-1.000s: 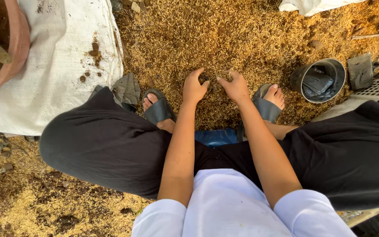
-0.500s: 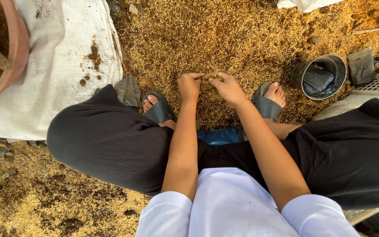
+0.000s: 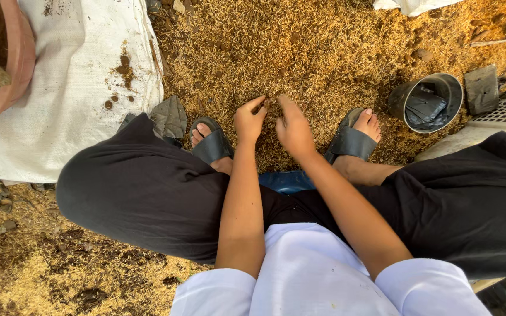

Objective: The person sits on the ground and repeatedly fills small black plastic pots with a loose brown granular material using both hands. They press the material into the pots and place them into a nearby white crate.

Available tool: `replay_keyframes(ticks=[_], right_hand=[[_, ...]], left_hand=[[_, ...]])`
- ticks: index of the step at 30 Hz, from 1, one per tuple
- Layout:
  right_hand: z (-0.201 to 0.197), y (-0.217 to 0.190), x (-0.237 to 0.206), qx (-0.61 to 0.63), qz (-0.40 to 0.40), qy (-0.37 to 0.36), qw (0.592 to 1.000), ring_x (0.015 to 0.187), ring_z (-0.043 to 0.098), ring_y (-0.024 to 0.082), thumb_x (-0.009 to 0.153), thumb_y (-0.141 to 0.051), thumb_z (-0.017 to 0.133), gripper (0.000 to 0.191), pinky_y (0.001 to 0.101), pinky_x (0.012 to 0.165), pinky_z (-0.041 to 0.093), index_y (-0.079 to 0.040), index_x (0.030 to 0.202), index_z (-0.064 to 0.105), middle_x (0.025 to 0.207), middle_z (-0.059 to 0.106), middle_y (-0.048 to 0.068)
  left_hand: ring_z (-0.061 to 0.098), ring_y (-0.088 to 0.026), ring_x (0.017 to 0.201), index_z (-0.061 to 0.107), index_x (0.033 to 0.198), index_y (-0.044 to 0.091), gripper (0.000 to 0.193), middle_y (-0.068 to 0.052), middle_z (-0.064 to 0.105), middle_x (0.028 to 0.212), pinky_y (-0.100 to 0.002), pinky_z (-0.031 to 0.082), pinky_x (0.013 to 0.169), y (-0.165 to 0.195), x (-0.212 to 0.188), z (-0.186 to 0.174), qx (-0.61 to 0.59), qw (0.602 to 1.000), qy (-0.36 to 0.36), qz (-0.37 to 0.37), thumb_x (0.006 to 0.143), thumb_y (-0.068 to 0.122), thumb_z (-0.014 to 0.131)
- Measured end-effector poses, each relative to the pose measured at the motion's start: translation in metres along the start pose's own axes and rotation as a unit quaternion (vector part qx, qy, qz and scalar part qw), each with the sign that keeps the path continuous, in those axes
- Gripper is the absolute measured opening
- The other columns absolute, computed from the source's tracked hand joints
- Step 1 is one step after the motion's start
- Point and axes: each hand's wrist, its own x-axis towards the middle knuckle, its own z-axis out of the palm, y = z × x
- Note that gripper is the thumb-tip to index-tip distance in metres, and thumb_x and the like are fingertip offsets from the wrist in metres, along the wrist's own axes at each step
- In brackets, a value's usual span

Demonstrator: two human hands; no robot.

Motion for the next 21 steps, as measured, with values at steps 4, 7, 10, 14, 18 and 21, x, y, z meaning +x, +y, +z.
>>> replay_keyframes(ticks=[4, 7, 10, 14, 18, 21], right_hand=[[0.011, -0.005, -0.006, -0.107, -0.045, -0.07, 0.991, 0.132, 0.057, 0.038, 0.093, -0.004, 0.065, 0.048, 0.0435, 0.112, 0.046, 0.0, 0.14, 0.057, 0.144, 0.058, 0.018], [0.006, 0.001, 0.002, -0.118, -0.014, -0.115, 0.986, 0.129, 0.06, 0.033, 0.096, -0.005, 0.063, 0.045, 0.0424, 0.106, 0.051, -0.004, 0.14, 0.059, 0.144, 0.06, 0.013], [0.0, 0.005, 0.006, -0.056, 0.079, -0.155, 0.983, 0.117, 0.062, 0.033, 0.097, -0.012, 0.064, 0.04, 0.0429, 0.094, 0.054, -0.009, 0.136, 0.061, 0.137, 0.063, 0.012], [0.003, -0.003, 0.007, -0.09, 0.058, -0.138, 0.985, 0.111, 0.064, 0.034, 0.095, -0.015, 0.069, 0.036, 0.0447, 0.089, 0.055, -0.01, 0.13, 0.063, 0.121, 0.065, 0.012], [0.006, -0.006, 0.021, -0.097, 0.09, -0.13, 0.983, 0.108, 0.062, 0.038, 0.097, -0.015, 0.069, 0.031, 0.0469, 0.087, 0.054, -0.003, 0.125, 0.061, 0.116, 0.062, 0.017], [0.0, -0.005, 0.028, -0.106, 0.071, -0.221, 0.967, 0.108, 0.061, 0.037, 0.088, -0.014, 0.072, 0.032, 0.0478, 0.084, 0.054, -0.002, 0.116, 0.06, 0.116, 0.06, 0.017]], left_hand=[[0.076, -0.023, 0.103, 0.078, 0.118, 0.011, 0.029, -0.011, 0.078, 0.117, -0.035, 0.059, 0.091, -0.012, 0.001, 0.002, -0.053, 0.998, 0.007, 0.024, 0.09, 0.014, 0.074], [0.075, -0.025, 0.106, 0.079, 0.116, 0.01, 0.026, -0.012, 0.077, 0.118, -0.037, 0.059, 0.093, -0.016, 0.0, 0.006, -0.039, 0.999, 0.015, 0.029, 0.091, 0.017, 0.074], [0.074, -0.027, 0.106, 0.08, 0.115, 0.009, 0.026, -0.013, 0.076, 0.118, -0.039, 0.058, 0.094, -0.013, 0.002, 0.007, -0.02, 0.999, 0.03, 0.032, 0.093, 0.021, 0.075], [0.074, -0.027, 0.106, 0.081, 0.112, 0.01, 0.025, -0.012, 0.077, 0.116, -0.038, 0.057, 0.093, -0.002, 0.003, 0.007, -0.019, 0.998, 0.031, 0.042, 0.092, 0.024, 0.074], [0.075, -0.026, 0.105, 0.078, 0.115, 0.011, 0.029, -0.01, 0.077, 0.117, -0.038, 0.058, 0.093, 0.005, 0.002, 0.006, -0.017, 1.0, 0.011, 0.016, 0.098, 0.032, 0.069], [0.075, -0.028, 0.106, 0.079, 0.117, 0.011, 0.034, -0.012, 0.078, 0.117, -0.039, 0.058, 0.094, 0.009, 0.001, 0.007, -0.004, 1.0, 0.012, -0.025, 0.1, 0.036, 0.062]])
